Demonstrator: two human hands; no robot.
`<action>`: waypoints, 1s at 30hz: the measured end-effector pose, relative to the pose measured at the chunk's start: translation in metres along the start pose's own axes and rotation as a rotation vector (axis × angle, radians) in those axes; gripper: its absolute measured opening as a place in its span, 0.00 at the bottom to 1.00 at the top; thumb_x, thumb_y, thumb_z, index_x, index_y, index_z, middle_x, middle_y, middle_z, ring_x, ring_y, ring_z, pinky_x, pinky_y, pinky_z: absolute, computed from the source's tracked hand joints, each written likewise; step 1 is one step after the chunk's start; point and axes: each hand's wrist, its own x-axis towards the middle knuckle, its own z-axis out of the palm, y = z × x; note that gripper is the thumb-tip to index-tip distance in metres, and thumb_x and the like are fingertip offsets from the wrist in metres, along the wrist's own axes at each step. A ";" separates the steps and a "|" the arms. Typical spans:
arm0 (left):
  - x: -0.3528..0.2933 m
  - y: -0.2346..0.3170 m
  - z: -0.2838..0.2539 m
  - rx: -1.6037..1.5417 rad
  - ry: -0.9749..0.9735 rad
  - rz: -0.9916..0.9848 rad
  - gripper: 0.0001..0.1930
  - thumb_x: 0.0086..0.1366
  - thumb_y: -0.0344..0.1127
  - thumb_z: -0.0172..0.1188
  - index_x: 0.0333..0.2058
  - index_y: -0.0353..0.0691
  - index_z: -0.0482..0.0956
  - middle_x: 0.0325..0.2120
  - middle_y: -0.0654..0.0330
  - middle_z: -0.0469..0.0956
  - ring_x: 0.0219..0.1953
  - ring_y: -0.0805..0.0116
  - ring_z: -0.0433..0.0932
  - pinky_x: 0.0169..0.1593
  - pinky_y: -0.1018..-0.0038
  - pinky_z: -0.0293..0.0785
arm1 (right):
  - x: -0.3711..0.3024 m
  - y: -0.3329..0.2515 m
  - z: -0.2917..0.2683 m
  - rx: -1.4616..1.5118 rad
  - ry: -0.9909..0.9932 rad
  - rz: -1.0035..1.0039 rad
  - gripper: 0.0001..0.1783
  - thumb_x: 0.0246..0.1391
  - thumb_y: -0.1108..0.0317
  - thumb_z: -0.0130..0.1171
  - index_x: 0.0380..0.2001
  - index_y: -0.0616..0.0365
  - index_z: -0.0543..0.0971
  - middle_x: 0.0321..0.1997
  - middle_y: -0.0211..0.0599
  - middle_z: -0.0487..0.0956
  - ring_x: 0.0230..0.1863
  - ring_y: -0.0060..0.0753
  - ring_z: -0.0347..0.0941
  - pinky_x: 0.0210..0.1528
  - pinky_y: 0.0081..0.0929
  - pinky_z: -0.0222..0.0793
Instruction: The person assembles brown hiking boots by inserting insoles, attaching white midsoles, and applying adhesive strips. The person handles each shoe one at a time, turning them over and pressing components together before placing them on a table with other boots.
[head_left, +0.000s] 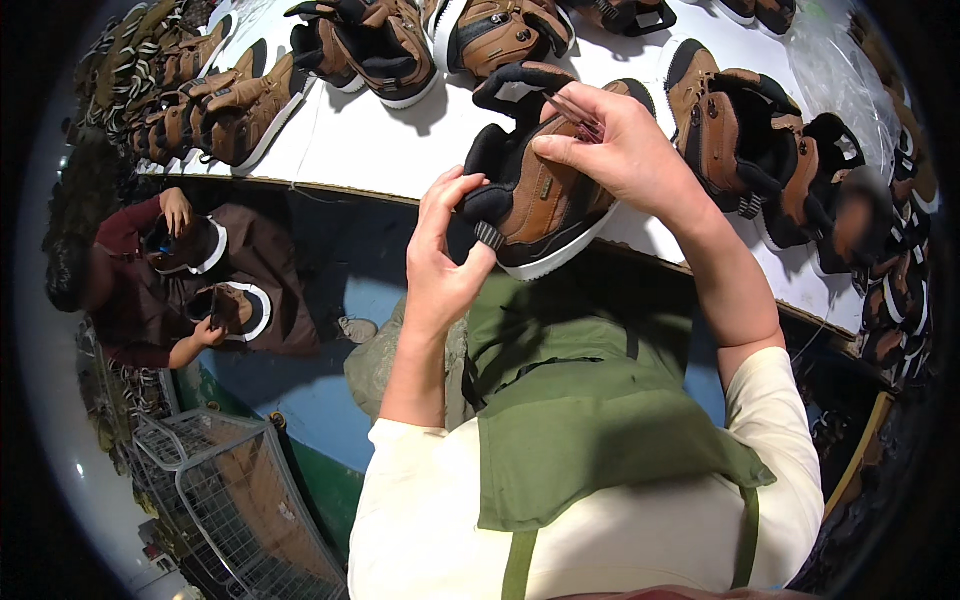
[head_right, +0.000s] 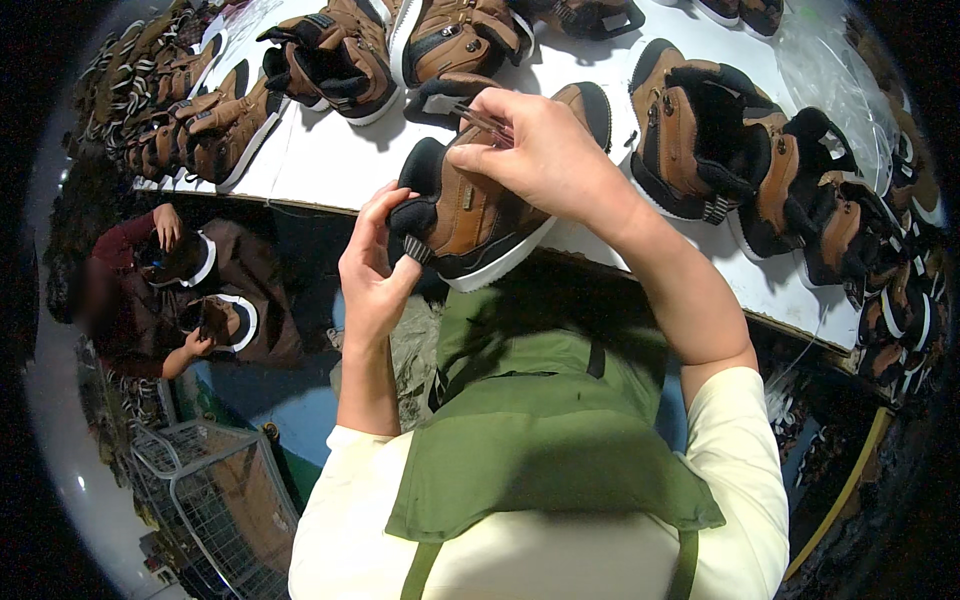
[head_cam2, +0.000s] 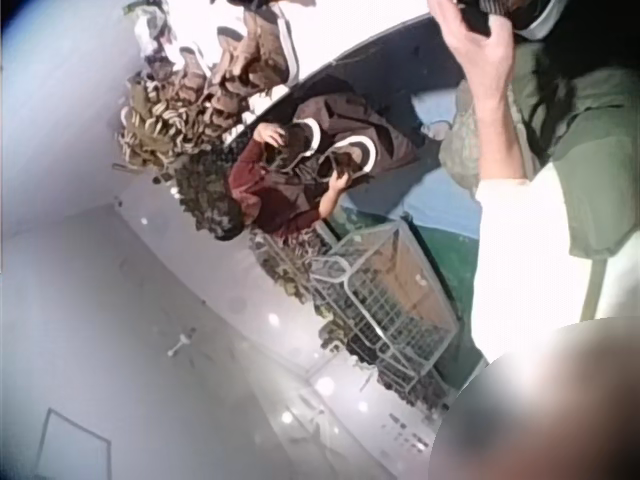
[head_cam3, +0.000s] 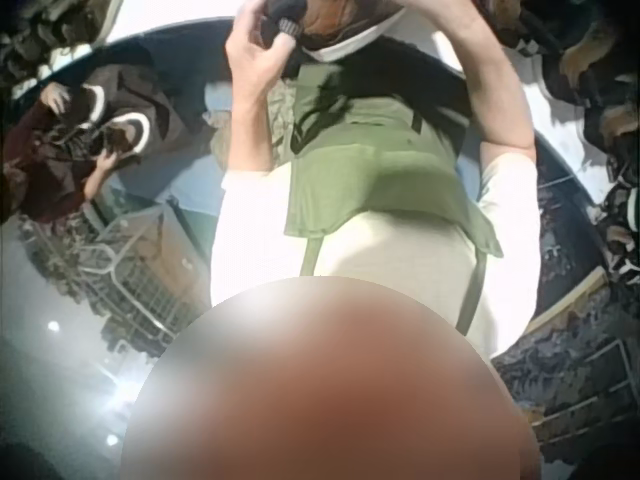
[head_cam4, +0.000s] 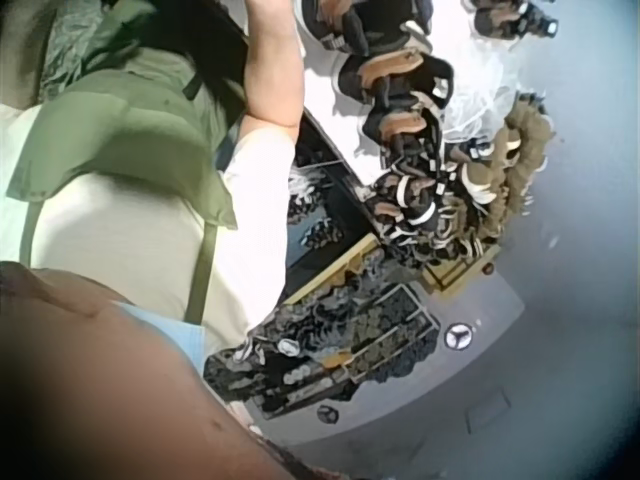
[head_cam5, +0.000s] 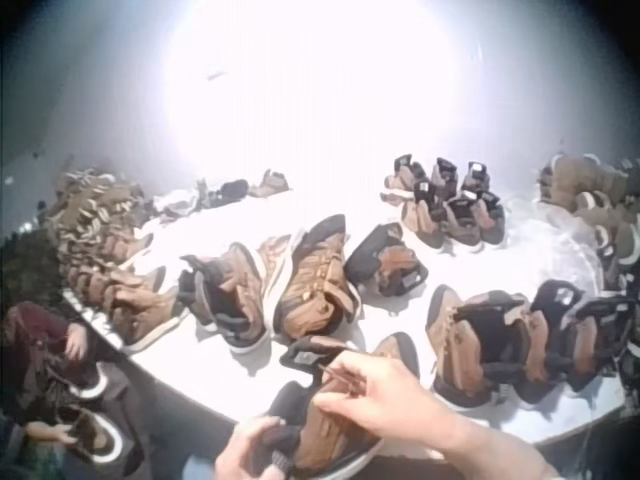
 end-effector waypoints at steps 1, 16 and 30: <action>0.001 0.000 0.000 -0.073 -0.014 0.013 0.28 0.45 0.20 0.50 0.50 0.28 0.72 0.52 0.48 0.70 0.62 0.59 0.64 0.66 0.66 0.53 | 0.000 0.006 0.001 0.026 0.020 -0.021 0.15 0.52 0.68 0.64 0.38 0.66 0.74 0.31 0.26 0.74 0.34 0.12 0.67 0.39 0.16 0.67; 0.005 -0.005 0.019 -0.190 0.086 -0.287 0.14 0.55 0.24 0.66 0.42 0.32 0.78 0.35 0.61 0.78 0.37 0.77 0.75 0.42 0.80 0.72 | 0.000 0.007 0.011 -0.132 0.107 -0.171 0.18 0.47 0.62 0.64 0.35 0.67 0.77 0.26 0.47 0.80 0.29 0.38 0.79 0.33 0.30 0.71; 0.009 -0.011 0.009 -0.504 0.079 -0.409 0.13 0.59 0.23 0.60 0.44 0.29 0.78 0.37 0.59 0.80 0.37 0.76 0.77 0.45 0.81 0.73 | 0.011 0.013 0.018 -0.149 0.041 -0.160 0.12 0.52 0.69 0.62 0.34 0.67 0.75 0.25 0.34 0.75 0.28 0.18 0.68 0.33 0.22 0.67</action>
